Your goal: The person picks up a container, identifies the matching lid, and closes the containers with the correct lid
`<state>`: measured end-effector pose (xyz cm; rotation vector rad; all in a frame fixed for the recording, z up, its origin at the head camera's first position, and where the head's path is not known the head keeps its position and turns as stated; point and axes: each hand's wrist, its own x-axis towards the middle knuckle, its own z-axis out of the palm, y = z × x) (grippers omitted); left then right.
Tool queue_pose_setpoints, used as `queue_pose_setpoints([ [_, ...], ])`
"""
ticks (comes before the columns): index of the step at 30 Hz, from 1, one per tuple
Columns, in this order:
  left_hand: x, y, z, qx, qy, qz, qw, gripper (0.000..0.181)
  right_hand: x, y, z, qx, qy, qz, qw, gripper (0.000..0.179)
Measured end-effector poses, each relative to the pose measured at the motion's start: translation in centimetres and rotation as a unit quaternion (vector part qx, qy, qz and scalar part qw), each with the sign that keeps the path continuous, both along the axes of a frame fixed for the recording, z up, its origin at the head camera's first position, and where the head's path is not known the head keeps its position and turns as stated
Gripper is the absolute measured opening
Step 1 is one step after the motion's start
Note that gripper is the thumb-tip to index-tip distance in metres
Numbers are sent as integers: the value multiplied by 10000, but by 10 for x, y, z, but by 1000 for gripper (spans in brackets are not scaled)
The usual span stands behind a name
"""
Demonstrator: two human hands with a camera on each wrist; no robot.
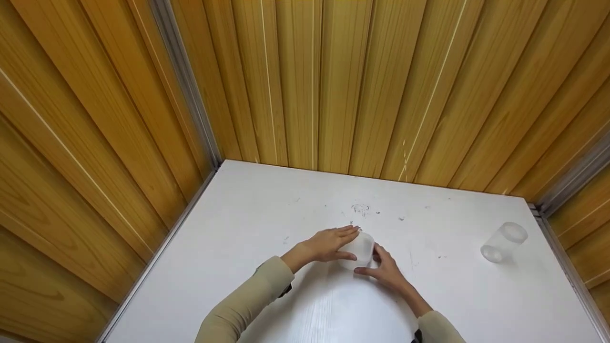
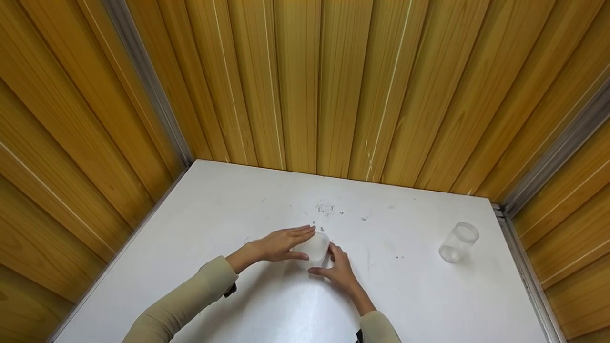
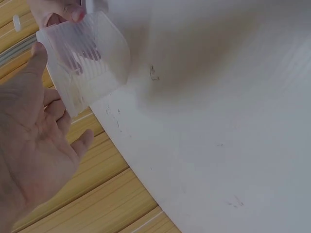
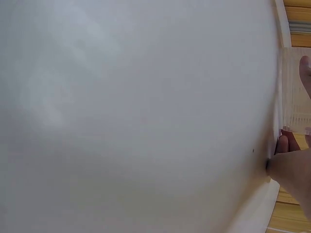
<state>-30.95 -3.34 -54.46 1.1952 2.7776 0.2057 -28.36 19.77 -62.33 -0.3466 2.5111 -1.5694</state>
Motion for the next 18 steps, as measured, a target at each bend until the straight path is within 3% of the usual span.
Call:
queue_pose_setpoints([
  [10, 4, 1, -11, 278, -534, 146, 9981, 76, 2, 1, 1, 127, 25, 0, 9999, 95],
  [18, 9, 2, -15, 468, -245, 437, 9976, 78, 2, 5, 11, -224, -66, 188, 9995, 91],
])
